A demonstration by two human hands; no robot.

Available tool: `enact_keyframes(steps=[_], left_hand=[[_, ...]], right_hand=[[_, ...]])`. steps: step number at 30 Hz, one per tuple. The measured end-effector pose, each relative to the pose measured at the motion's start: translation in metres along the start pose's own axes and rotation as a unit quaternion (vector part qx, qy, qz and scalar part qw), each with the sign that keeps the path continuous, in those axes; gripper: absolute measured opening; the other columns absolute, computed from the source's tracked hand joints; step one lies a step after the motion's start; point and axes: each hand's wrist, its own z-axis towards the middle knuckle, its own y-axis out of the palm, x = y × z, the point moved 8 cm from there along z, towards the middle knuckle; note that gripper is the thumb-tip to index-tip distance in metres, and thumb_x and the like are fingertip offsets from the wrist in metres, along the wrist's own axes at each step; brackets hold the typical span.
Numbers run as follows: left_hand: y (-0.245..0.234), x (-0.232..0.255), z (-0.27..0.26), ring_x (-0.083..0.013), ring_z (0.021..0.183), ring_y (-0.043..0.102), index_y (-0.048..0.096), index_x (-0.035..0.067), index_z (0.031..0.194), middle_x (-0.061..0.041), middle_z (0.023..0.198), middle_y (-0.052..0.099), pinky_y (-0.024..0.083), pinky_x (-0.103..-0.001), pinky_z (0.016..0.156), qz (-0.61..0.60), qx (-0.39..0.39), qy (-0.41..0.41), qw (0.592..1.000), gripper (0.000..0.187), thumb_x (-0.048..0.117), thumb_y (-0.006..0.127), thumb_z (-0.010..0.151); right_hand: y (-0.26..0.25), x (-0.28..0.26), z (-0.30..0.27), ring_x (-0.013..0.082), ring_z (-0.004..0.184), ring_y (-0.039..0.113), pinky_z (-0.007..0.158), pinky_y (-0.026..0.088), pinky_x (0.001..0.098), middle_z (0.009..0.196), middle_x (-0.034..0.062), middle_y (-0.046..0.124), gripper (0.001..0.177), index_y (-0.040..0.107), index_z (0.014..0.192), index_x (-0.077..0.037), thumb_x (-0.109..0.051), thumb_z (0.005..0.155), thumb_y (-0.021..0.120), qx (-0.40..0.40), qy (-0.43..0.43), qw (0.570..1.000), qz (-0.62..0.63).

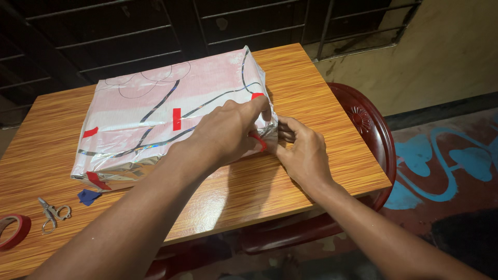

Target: The person wraps a rectangular box with patterned paper on a wooden table. They fold the paper edges, smooth the surface, and secure the folds with red tape. Scissors and tape are visible on the table.

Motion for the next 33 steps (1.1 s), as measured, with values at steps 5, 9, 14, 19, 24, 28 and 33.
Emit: enact_keyframes(steps=[5,9,14,19,24,28,33], left_hand=[[0.001,0.005,0.006,-0.033,0.099,0.07,0.049,0.018,0.127,-0.012,0.096,0.075,0.054,-0.048,0.081,0.061,0.017,0.016,0.998,0.065,0.035,0.085,0.076],[0.002,0.006,0.01,-0.0391,0.093,0.07,0.047,0.014,0.132,-0.02,0.097,0.072,0.055,-0.05,0.077,0.103,0.091,0.007,0.991,0.074,0.044,0.085,0.076],[0.006,0.005,0.013,-0.0401,0.086,0.071,0.04,0.007,0.143,-0.023,0.094,0.071,0.056,-0.05,0.072,0.095,0.136,0.003,0.986,0.087,0.039,0.085,0.075],[0.011,0.0,0.014,-0.04,0.084,0.071,0.043,0.008,0.139,-0.024,0.094,0.071,0.057,-0.049,0.068,0.117,0.127,-0.018,0.985,0.08,0.035,0.085,0.077],[0.011,0.0,0.013,-0.0393,0.086,0.072,0.047,0.006,0.132,-0.021,0.093,0.073,0.057,-0.048,0.071,0.105,0.122,-0.01,0.987,0.069,0.036,0.082,0.08],[0.01,0.0,0.018,-0.0376,0.089,0.072,0.052,0.005,0.125,-0.019,0.094,0.073,0.057,-0.046,0.075,0.106,0.097,-0.026,0.989,0.065,0.041,0.082,0.079],[0.01,-0.002,0.02,-0.0369,0.091,0.072,0.054,0.005,0.125,-0.019,0.094,0.073,0.057,-0.046,0.078,0.102,0.06,-0.046,0.992,0.059,0.037,0.079,0.082]], right_hand=[[-0.001,-0.002,0.001,0.0178,0.103,0.077,0.089,0.058,0.0337,0.106,0.0084,0.08,0.049,0.068,0.125,-0.007,-0.013,0.078,0.082,-0.001,0.002,1.0,-0.009],[-0.003,-0.004,0.0,0.0191,0.1,0.077,0.088,0.058,0.0361,0.103,0.0085,0.08,0.048,0.069,0.122,-0.007,-0.015,0.077,0.083,-0.002,0.021,1.0,-0.022],[-0.001,-0.002,0.001,0.0197,0.103,0.077,0.091,0.058,0.0362,0.107,0.0103,0.08,0.047,0.068,0.123,-0.005,-0.015,0.079,0.082,-0.007,0.019,0.999,-0.028],[-0.01,-0.016,-0.009,0.0301,0.104,0.069,0.087,0.055,0.0409,0.11,0.0179,0.069,0.06,0.056,0.127,0.004,-0.013,0.076,0.082,0.016,-0.129,0.992,0.006],[-0.015,-0.002,-0.028,0.0221,0.089,0.065,0.081,0.054,0.0363,0.099,0.0113,0.065,0.038,0.06,0.115,0.002,-0.014,0.084,0.074,-0.012,-0.042,0.997,0.069],[0.012,0.015,-0.028,0.0116,0.077,0.066,0.067,0.056,0.0289,0.093,0.0064,0.072,0.032,0.07,0.116,-0.003,-0.02,0.089,0.071,-0.157,0.146,0.962,0.167],[0.026,0.005,-0.033,0.0061,0.077,0.068,0.062,0.055,0.0235,0.099,-0.0012,0.076,0.036,0.071,0.121,-0.008,-0.027,0.091,0.066,-0.225,0.242,0.919,0.216]])
